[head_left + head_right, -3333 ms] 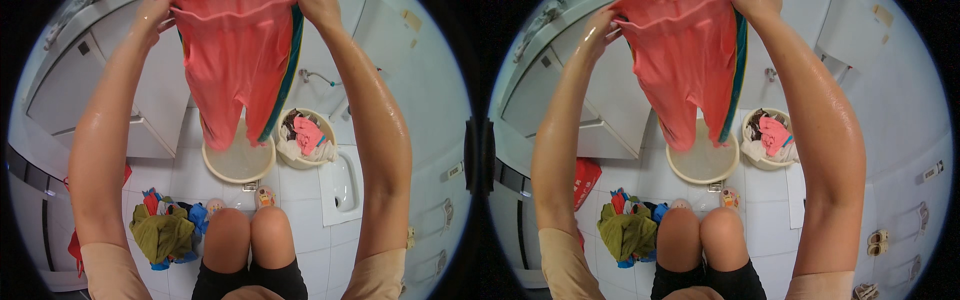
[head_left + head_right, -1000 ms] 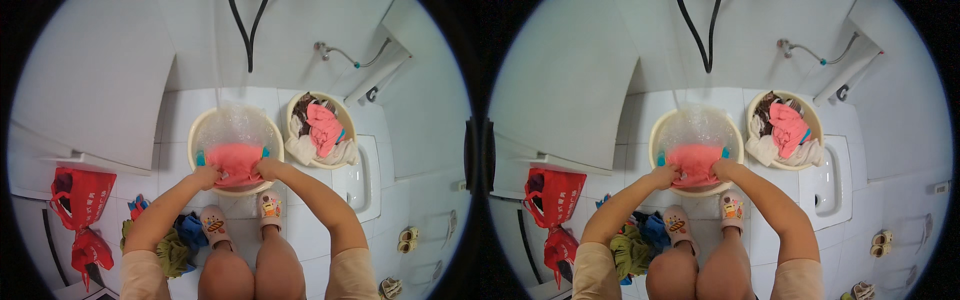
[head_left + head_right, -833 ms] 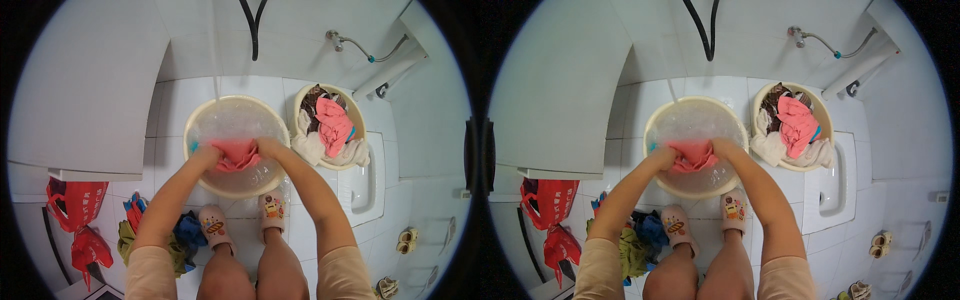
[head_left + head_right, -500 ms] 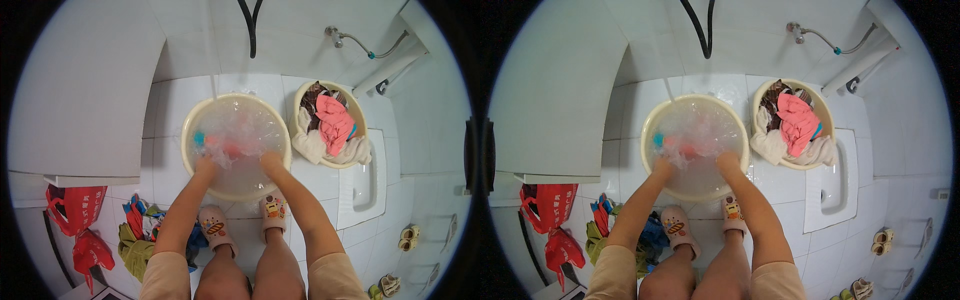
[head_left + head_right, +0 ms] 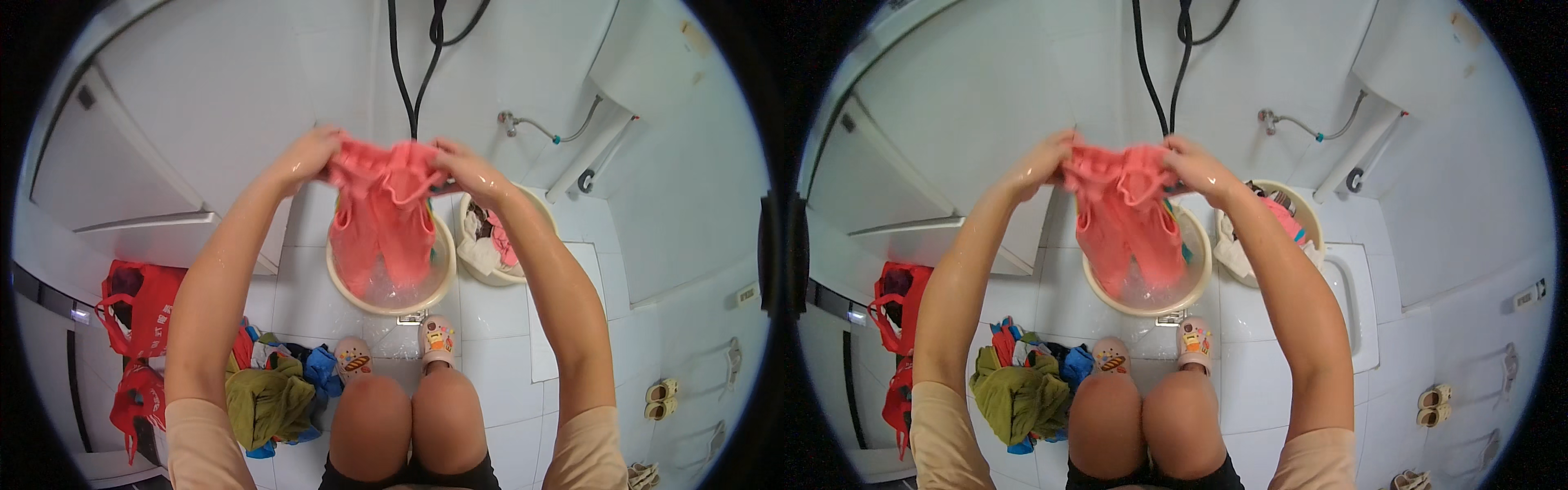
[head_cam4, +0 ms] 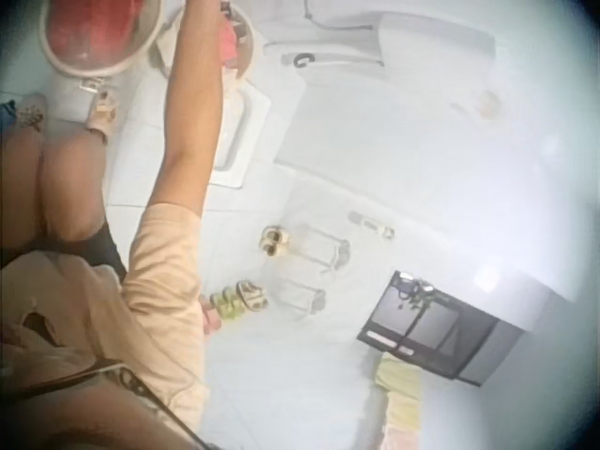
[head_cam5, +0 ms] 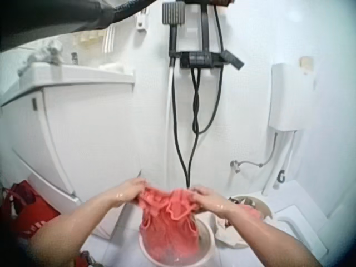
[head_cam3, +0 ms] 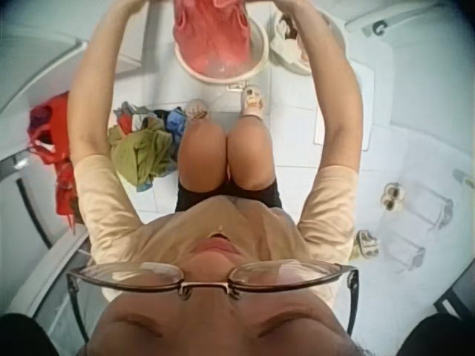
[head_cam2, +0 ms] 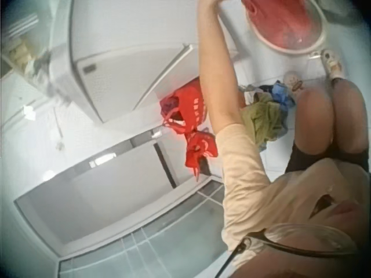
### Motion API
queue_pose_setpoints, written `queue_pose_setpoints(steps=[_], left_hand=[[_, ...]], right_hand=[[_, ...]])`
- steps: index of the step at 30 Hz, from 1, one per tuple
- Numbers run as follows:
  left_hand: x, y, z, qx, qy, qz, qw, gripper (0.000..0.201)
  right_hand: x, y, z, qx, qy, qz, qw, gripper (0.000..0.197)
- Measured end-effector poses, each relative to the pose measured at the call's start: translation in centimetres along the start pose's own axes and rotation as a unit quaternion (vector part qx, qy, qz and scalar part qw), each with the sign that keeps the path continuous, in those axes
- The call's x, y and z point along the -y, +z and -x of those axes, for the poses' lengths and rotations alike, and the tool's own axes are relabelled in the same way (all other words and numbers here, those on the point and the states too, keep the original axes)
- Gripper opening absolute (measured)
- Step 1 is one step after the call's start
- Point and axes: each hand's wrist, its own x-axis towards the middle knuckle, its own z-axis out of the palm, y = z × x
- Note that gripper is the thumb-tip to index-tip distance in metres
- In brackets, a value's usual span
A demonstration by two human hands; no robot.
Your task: The person is hand-washing clothes in a bathroom. They wash a red garment, a green garment, and a pink garment one by one in a basin of water, wringing them out and placing them in a second basin.
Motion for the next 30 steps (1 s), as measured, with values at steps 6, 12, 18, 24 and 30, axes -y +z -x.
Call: queue_pose_setpoints(steps=[6, 12, 18, 24, 30], left_hand=[[-11.0, 2.0, 5.3, -0.077, 0.229, -0.006, 0.970, 0.031], [-3.6, 4.1, 5.6, -0.299, 0.396, 0.244, 0.833, 0.060], [14.2, 11.3, 3.1, -0.035, 0.139, 0.074, 0.987, 0.075], [22.6, 9.8, -2.6, 0.144, -0.063, 0.262, 0.952, 0.068], [34.2, 7.7, -10.0, -0.068, -0.183, -0.043, 0.980, 0.078]], right_hand=[[8.3, 5.9, 1.2, -0.151, -0.352, 0.155, 0.911, 0.053], [10.8, 7.2, 3.0, -0.194, -0.376, 0.197, 0.885, 0.048], [6.0, 7.2, 1.1, -0.191, -0.330, 0.106, 0.918, 0.048], [-11.2, -0.1, -3.7, -0.184, -0.140, 0.187, 0.955, 0.058], [-23.1, 3.4, -7.3, -0.051, 0.124, 0.449, 0.883, 0.075]])
